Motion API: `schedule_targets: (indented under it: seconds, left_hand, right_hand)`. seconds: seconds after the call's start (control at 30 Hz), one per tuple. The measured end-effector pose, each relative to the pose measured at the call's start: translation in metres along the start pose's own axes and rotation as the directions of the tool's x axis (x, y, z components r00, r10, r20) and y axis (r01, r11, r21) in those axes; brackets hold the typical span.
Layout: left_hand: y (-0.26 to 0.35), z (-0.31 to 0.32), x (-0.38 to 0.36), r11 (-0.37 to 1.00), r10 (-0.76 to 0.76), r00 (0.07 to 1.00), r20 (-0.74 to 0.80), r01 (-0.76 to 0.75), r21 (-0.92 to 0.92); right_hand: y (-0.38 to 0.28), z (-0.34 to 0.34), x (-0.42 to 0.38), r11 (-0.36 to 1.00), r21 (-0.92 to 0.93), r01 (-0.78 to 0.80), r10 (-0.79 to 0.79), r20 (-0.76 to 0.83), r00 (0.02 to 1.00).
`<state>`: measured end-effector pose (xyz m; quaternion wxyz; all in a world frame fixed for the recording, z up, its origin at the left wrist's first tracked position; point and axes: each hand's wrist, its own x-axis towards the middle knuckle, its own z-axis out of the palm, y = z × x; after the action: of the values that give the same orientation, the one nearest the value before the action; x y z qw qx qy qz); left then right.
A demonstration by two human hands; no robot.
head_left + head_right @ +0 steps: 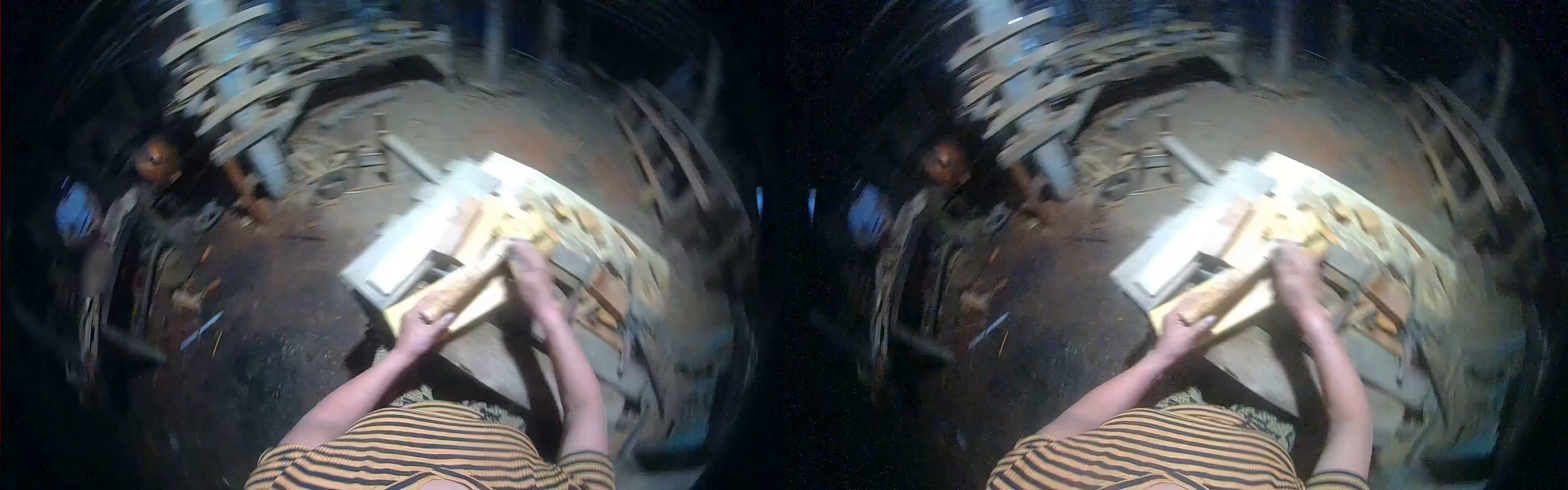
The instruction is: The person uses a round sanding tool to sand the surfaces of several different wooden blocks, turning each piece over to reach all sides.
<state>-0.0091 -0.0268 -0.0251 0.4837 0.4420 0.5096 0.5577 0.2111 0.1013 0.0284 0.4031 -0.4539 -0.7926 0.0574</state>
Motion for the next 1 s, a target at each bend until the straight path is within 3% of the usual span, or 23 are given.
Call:
schedule_targets:
  seconds: [0.03, 0.07, 0.1, 0.13, 0.17, 0.2, 0.23, 0.27, 0.33, 0.37, 0.4, 0.43, 0.47, 0.5, 0.53, 0.57, 0.6, 0.63, 0.7, 0.77, 0.83, 0.93, 1.0]
  left_hand:
    - [-0.006, 0.000, 0.002, 0.999, 0.005, 1.000, 0.003, -0.005, -0.039]
    - [-0.011, 0.000, 0.005, 0.998, 0.067, 0.997, 0.024, -0.067, 0.016]
    - [-0.018, -0.003, 0.007, 0.989, 0.127, 0.991, 0.045, -0.130, 0.067]
    - [-0.026, -0.006, 0.011, 0.984, 0.148, 0.986, 0.075, -0.154, 0.088]
    - [-0.034, -0.010, 0.013, 0.977, 0.172, 0.980, 0.096, -0.182, 0.107]
    - [-0.041, -0.021, 0.006, 0.676, 0.441, 0.876, 0.195, -0.467, 0.570]
    - [-0.045, -0.027, 0.001, 0.112, 0.608, 0.683, 0.405, -0.579, 0.808]
    - [-0.044, -0.025, 0.003, 0.118, 0.596, 0.678, 0.431, -0.604, 0.788]
    - [-0.040, -0.025, 0.005, 0.758, 0.413, 0.882, 0.228, -0.472, 0.451]
    - [-0.057, -0.032, 0.015, 0.868, 0.392, 0.879, 0.273, -0.451, 0.207]
    - [-0.042, -0.020, 0.011, 0.943, 0.291, 0.943, 0.159, -0.311, 0.121]
    - [-0.018, -0.003, 0.007, 0.986, 0.168, 0.984, 0.057, -0.169, 0.017]
    - [-0.008, 0.004, 0.004, 0.990, 0.139, 0.990, 0.024, -0.140, 0.034]
    - [-0.011, 0.001, 0.006, 0.977, 0.176, 0.984, 0.013, -0.176, 0.124]
    - [-0.011, 0.003, 0.006, 0.969, 0.200, 0.980, 0.012, -0.200, 0.144]
    - [-0.012, 0.004, 0.006, 0.962, 0.221, 0.975, 0.011, -0.220, 0.159]
    - [-0.024, -0.006, 0.011, 0.968, 0.152, 0.987, 0.043, -0.158, 0.194]
    - [-0.007, 0.007, 0.005, 0.960, 0.212, 0.977, 0.004, -0.209, 0.185]
    - [-0.017, 0.001, 0.008, 0.949, 0.237, 0.971, 0.013, -0.235, 0.208]
    - [-0.021, 0.001, 0.008, 0.971, 0.198, 0.980, -0.008, -0.195, 0.139]
    - [-0.016, -0.001, 0.007, 0.995, 0.096, 0.995, 0.040, -0.097, 0.014]
    - [-0.001, -0.002, 0.004, 0.986, -0.039, 0.999, -0.002, 0.039, 0.162]
    - [0.002, -0.003, 0.008, 0.980, 0.015, 1.000, 0.024, -0.020, 0.199]
  right_hand:
    - [-0.022, 0.000, -0.004, 0.993, 0.064, 0.100, -0.103, 0.038, 0.994]
    - [-0.057, 0.001, -0.006, 0.942, -0.003, 0.337, -0.332, -0.177, 0.927]
    - [-0.083, -0.003, -0.017, 0.929, -0.016, 0.369, -0.369, -0.021, 0.929]
    - [-0.096, 0.011, -0.027, 0.871, 0.034, 0.490, -0.482, -0.130, 0.866]
    - [-0.108, 0.014, -0.042, 0.857, 0.199, 0.475, -0.491, 0.038, 0.870]
    - [-0.121, 0.022, -0.057, 0.859, 0.200, 0.472, -0.498, 0.110, 0.860]
    - [-0.127, 0.028, -0.066, 0.854, 0.210, 0.477, -0.513, 0.185, 0.838]
    - [-0.123, 0.031, -0.068, 0.872, 0.193, 0.450, -0.483, 0.185, 0.856]
    - [-0.107, 0.040, -0.068, 0.838, 0.269, 0.474, -0.535, 0.243, 0.809]
    - [-0.093, 0.043, -0.062, 0.851, 0.214, 0.479, -0.519, 0.212, 0.828]
    - [-0.077, 0.042, -0.048, 0.846, 0.154, 0.510, -0.530, 0.146, 0.835]
    - [-0.057, 0.039, -0.033, 0.903, 0.131, 0.409, -0.425, 0.138, 0.895]
    - [-0.028, 0.037, -0.022, 0.916, -0.006, 0.402, -0.401, 0.056, 0.914]
    - [-0.036, -0.006, 0.007, 0.973, -0.212, 0.087, 0.010, 0.419, 0.908]
    - [0.013, 0.013, 0.001, 0.991, -0.086, 0.098, -0.092, 0.071, 0.993]
    - [0.014, -0.006, 0.003, 0.971, 0.134, -0.196, 0.192, 0.043, 0.980]
    - [0.018, -0.015, -0.005, 0.958, 0.207, -0.196, 0.206, -0.029, 0.978]
    - [0.019, -0.024, -0.012, 0.941, 0.281, -0.188, 0.222, -0.097, 0.970]
    - [0.010, -0.044, -0.041, 0.953, 0.284, -0.108, 0.149, -0.127, 0.981]
    - [-0.003, -0.070, -0.076, 0.985, 0.153, -0.084, 0.109, -0.163, 0.981]
    - [0.002, -0.089, -0.117, 0.985, 0.072, -0.155, 0.164, -0.159, 0.973]
    - [0.014, -0.121, -0.172, 0.944, 0.039, -0.327, 0.325, -0.267, 0.907]
    - [0.024, -0.144, -0.201, 0.917, -0.086, -0.389, 0.348, -0.299, 0.889]
